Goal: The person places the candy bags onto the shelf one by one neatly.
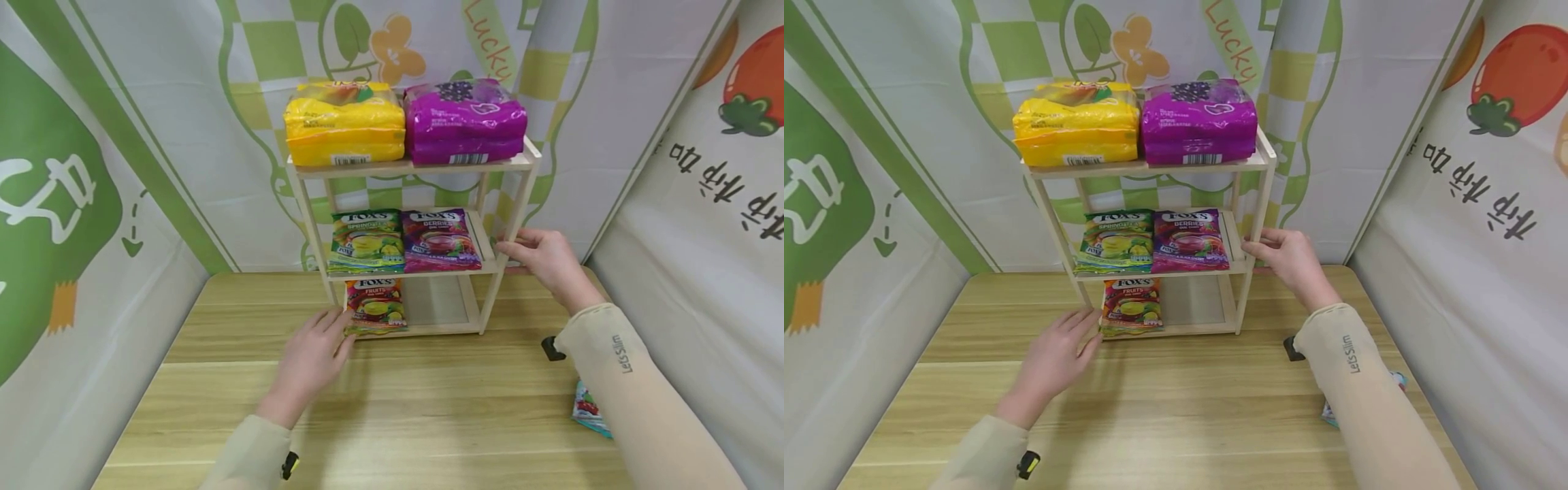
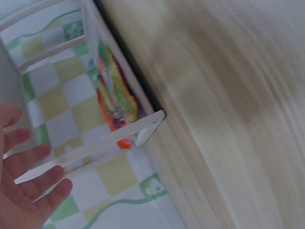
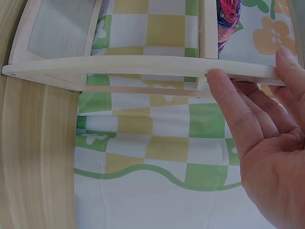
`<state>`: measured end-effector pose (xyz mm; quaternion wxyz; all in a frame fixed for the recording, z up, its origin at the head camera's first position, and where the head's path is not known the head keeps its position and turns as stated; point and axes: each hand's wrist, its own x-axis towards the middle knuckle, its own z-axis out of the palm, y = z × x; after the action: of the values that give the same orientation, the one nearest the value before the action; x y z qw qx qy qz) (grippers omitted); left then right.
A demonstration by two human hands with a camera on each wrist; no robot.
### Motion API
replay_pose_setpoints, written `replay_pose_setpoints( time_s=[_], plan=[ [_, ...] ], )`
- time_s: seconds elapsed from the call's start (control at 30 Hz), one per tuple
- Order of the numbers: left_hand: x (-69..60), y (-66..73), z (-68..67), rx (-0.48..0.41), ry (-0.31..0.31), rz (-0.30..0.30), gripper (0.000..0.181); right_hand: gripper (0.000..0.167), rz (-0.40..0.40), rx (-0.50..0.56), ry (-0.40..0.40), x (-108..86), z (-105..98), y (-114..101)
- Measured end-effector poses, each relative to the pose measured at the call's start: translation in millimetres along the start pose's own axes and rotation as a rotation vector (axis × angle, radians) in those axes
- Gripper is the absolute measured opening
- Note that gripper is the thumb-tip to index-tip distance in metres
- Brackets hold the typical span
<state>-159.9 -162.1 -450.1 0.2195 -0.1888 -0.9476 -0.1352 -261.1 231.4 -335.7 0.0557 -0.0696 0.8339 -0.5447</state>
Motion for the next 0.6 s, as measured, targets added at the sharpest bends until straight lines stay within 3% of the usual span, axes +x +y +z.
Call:
replay_pose_setpoints(
  time_s=[0.17, 0.33, 0.43, 0.6],
  plan=[
    [4.4, -4.5, -14.5, -0.067, 0.012, -0.099, 0.038, 0.053, -0.004, -0.001, -0.004, -0.1, -0.3, 0.4],
    [12.7, -10.2, -29.8, -0.114, 0.069, -0.211, 0.037, 0.054, 0.002, -0.001, -0.018, -1.1, -1.4, 0.1],
    [19.5, -12.9, -38.0, -0.155, 0.098, -0.242, 0.038, 0.054, 0.013, 0.006, -0.029, -2.2, -2.3, -0.7],
    [32.8, -13.8, -52.0, -0.227, 0.094, -0.301, 0.046, 0.054, 0.024, 0.005, -0.054, -3.3, -3.7, -2.6]
  ],
)
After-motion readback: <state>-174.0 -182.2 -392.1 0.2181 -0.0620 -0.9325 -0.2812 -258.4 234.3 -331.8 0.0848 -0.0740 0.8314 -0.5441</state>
